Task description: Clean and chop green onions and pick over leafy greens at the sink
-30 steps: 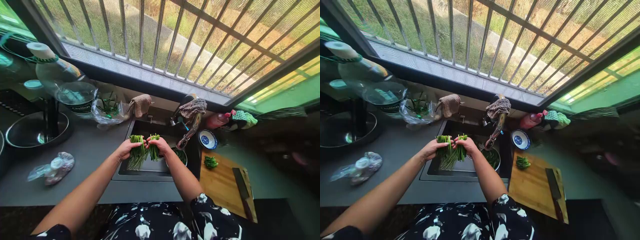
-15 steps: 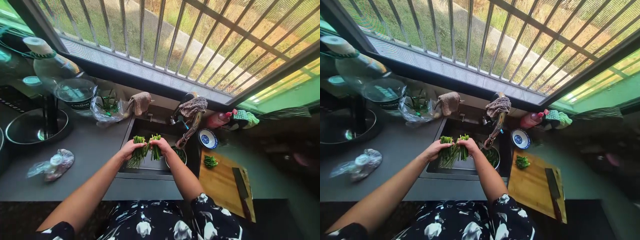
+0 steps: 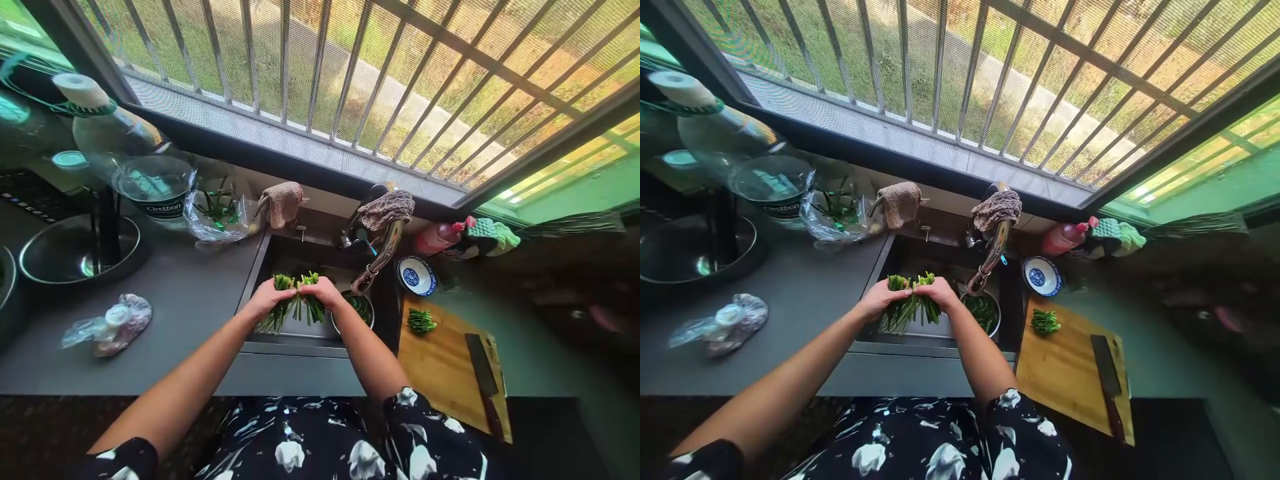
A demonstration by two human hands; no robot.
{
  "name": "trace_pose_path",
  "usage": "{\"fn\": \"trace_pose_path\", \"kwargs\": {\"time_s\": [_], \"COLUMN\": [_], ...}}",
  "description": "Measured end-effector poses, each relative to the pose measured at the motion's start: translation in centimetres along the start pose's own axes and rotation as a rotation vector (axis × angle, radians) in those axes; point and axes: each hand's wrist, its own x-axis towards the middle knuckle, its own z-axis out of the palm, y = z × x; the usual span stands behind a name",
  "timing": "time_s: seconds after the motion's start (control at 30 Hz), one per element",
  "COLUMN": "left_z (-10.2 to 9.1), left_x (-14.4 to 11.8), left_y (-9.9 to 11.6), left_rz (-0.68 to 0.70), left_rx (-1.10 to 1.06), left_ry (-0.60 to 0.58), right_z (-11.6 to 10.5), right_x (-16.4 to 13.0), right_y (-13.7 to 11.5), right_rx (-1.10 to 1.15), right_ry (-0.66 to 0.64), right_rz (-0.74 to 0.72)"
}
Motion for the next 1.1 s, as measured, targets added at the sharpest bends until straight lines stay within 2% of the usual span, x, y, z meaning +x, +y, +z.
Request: {"fn": "trace_pose_path", "kwargs": {"time_s": [0.2,0.53,0.73,0.87,0.97,1.1], "left_z": [-0.3,-0.5,0.1,0.1,-0.4,-1.8], "left_x": [-0.2,0.2,0.0,0.2,0.6,1.0], "left_y": [-0.2,-1.5,-2.0,-1.6,-1.2,-0.6], "left_rz": [0.035,0.092,0.085,0.012,-0.038,-0.028], "left_rx": [0.069,-0.044,-0.208,-0.378,-0.506,-0.613], "left_ry": [0.011,0.137,0.175,0.234,0.32,0.414], "right_z": [-0.3,-0.2,0.0,-0.3,-0.9,-1.9], "right_x": [0.0,0.7,0.9,0.9,1.0,1.5], "right_y": [0.2,1.0,1.5,1.9,2.4,3.3], "right_rx": [-0.015,-0.063,0.002,0.047,0.113,0.366], "right_ry": [-0.002,-0.04,-0.092,-0.131,-0.144,-0.14], "right_rz": [0.003,0.047,0.11,0.132,0.135,0.117]}}
